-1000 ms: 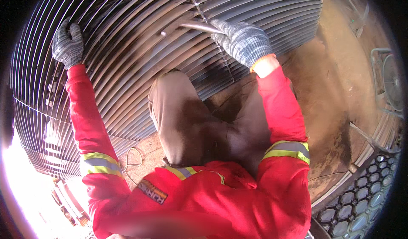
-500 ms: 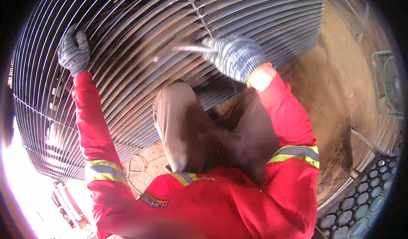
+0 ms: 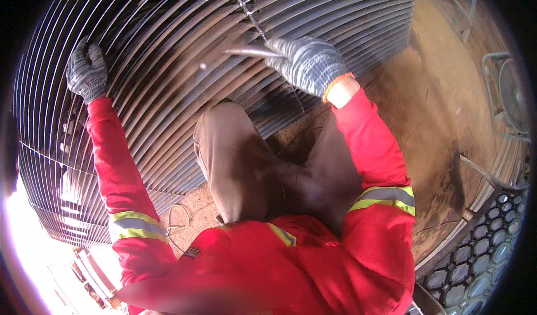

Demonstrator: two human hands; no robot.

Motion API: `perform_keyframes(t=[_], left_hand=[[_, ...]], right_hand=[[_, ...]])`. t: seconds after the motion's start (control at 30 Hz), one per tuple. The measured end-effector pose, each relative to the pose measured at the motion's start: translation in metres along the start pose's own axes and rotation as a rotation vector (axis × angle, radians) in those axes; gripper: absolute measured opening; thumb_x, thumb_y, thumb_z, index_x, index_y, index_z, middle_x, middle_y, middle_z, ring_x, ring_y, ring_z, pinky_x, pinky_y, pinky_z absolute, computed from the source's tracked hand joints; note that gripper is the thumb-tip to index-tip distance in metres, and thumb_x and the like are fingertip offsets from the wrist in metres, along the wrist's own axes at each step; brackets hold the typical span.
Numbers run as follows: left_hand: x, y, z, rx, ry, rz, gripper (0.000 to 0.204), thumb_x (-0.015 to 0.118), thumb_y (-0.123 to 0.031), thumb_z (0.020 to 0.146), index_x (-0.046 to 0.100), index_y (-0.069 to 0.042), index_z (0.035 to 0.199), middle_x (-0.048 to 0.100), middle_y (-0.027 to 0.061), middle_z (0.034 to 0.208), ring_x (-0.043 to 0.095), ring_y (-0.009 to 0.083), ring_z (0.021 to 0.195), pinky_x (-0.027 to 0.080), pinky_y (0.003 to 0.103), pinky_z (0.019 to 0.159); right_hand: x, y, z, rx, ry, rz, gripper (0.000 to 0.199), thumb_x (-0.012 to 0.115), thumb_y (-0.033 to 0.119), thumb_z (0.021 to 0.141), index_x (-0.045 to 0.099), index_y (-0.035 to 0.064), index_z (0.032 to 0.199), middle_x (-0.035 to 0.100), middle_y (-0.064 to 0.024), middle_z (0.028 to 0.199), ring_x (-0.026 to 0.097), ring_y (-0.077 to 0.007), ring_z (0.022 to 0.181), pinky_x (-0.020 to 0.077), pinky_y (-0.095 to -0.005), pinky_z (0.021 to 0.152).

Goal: The person uses a hammer to repeatedly strike a curved metal rod attached to a large cylindrical metal structure. They adjust their position and continue hammering along the rod's length.

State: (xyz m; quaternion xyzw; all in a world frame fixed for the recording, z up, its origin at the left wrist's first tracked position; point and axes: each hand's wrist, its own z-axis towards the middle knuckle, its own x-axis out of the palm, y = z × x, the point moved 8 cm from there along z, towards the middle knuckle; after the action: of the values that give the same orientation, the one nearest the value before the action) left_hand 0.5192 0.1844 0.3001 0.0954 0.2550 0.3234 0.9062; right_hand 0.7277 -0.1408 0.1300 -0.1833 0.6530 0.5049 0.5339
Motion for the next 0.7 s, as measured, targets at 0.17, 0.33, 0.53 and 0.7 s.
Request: perform_keyframes(t=[0.17,0.33,0.53,0.7], left_hand=[[0.001,-0.004,0.001,0.062,-0.045,0.004,0.026,0.067,-0.032,0.082,0.072,-0.017,0.104,0.071,0.0068,0.090,0.067,0.0271,0.083,0.052,0.040,0.079],[0.001,-0.003,0.001,0.052,-0.047,0.005,0.025,0.067,-0.031,0.082,0.072,-0.017,0.102,0.071,0.0068,0.090,0.067,0.0268,0.084,0.052,0.040,0.080],[0.002,-0.002,0.001,0.063,-0.060,0.016,0.026,0.067,-0.034,0.083,0.072,-0.019,0.103,0.071,0.0070,0.090,0.067,0.0272,0.083,0.052,0.040,0.078],[0.001,0.000,0.000,0.058,-0.039,0.030,0.026,0.067,-0.034,0.083,0.072,-0.018,0.103,0.071,0.0072,0.090,0.067,0.0269,0.083,0.052,0.040,0.078]], right_hand=[[-0.002,-0.009,0.006,-0.036,-0.172,-0.058,0.046,0.056,0.041,0.093,0.063,0.0047,0.120,0.066,-0.0185,0.109,0.064,-0.0349,0.097,0.0520,-0.0419,0.083],[0.016,0.024,-0.026,-0.129,-0.050,-0.201,0.042,0.057,0.047,0.090,0.065,0.0182,0.120,0.068,-0.0155,0.079,0.065,-0.0350,0.071,0.0516,-0.0471,0.065],[0.015,-0.011,-0.022,-0.008,-0.139,-0.224,0.042,0.060,0.045,0.089,0.065,0.0175,0.120,0.068,-0.0153,0.084,0.065,-0.0340,0.071,0.0522,-0.0459,0.064],[0.014,-0.004,-0.026,-0.093,-0.137,-0.226,0.045,0.059,0.046,0.090,0.063,0.0164,0.123,0.068,-0.0156,0.083,0.066,-0.0341,0.073,0.0524,-0.0453,0.065]])
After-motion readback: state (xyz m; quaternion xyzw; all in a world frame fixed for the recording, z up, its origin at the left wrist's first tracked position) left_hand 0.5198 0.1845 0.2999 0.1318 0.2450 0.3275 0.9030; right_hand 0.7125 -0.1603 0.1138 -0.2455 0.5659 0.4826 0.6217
